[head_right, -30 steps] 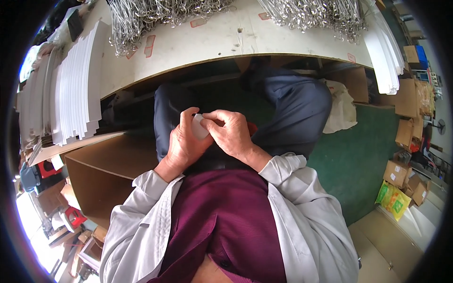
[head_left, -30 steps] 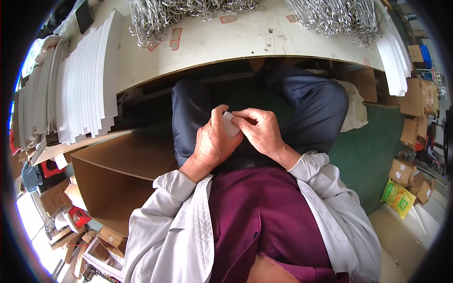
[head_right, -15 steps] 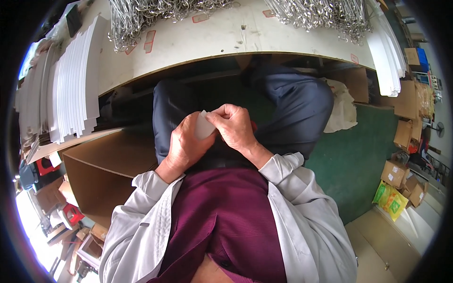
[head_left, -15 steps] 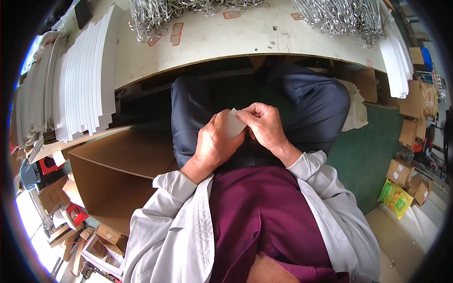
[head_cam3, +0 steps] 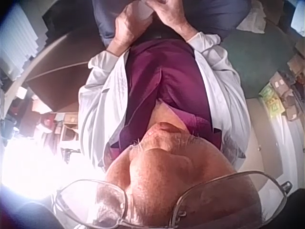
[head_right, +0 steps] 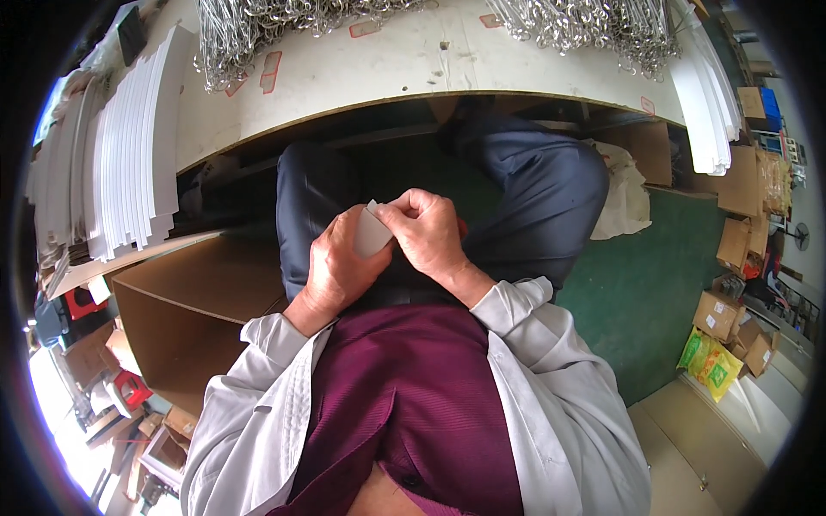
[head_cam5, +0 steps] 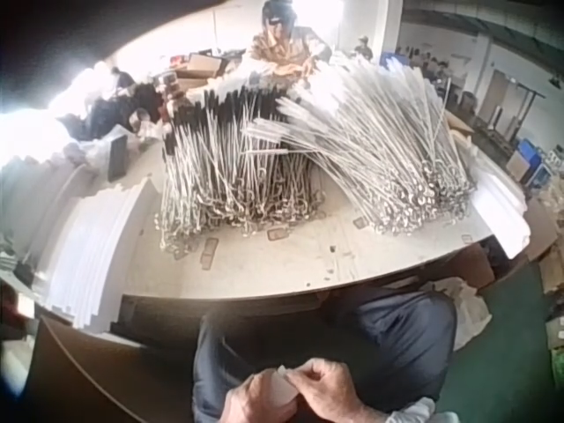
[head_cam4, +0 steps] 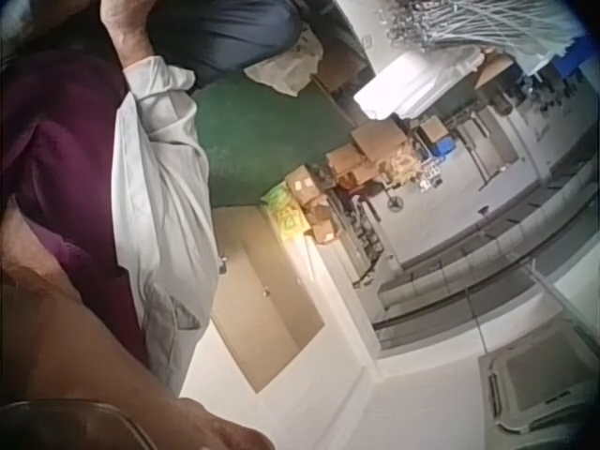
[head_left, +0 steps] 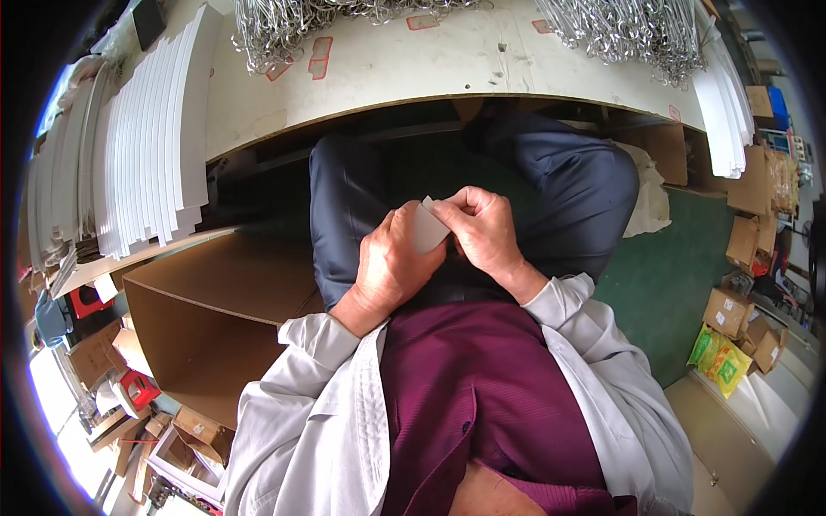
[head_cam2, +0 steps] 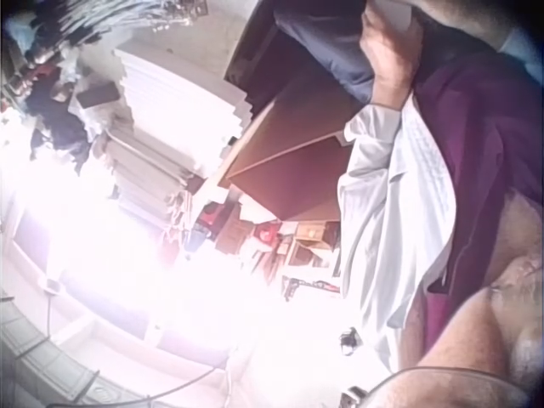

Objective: Inserting bundles of thin wires into white rectangular plastic sleeves.

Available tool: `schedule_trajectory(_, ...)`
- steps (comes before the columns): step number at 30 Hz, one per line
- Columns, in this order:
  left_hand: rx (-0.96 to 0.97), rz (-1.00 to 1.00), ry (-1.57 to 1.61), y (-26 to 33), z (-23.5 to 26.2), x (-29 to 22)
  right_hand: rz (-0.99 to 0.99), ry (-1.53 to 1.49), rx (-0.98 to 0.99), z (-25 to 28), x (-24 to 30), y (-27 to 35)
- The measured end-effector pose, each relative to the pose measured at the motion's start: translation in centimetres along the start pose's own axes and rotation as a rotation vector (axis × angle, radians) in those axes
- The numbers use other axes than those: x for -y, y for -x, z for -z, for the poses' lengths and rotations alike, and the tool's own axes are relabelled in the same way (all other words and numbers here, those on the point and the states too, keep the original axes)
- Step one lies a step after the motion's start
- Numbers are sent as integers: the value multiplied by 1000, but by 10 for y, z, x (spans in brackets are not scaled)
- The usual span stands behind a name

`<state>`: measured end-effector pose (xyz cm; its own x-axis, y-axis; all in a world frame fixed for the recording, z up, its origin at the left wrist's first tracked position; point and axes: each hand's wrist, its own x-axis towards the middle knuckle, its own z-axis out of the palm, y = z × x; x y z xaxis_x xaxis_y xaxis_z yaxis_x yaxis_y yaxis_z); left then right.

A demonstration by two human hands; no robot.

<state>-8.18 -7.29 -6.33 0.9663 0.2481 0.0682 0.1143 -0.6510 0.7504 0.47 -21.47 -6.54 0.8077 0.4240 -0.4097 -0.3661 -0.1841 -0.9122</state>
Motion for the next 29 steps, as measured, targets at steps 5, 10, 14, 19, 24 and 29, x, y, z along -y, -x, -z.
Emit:
schedule_trajectory(5,-68,-60,-52,2,1,1,264,138,-32,-7,1,11)
schedule_trajectory(10,-67,-11,-28,0,0,1,344,193,32,-7,-6,15)
schedule_trajectory(14,-62,-23,2,1,1,7,439,345,76,-6,-3,16)
schedule_trajectory(19,-72,-23,10,1,1,13,473,368,128,-11,-2,17)
schedule_trajectory(24,-88,-52,-56,1,0,18,380,266,85,-18,-1,12)
schedule_trajectory(29,129,121,-28,2,43,6,260,-41,118,-15,9,-10)
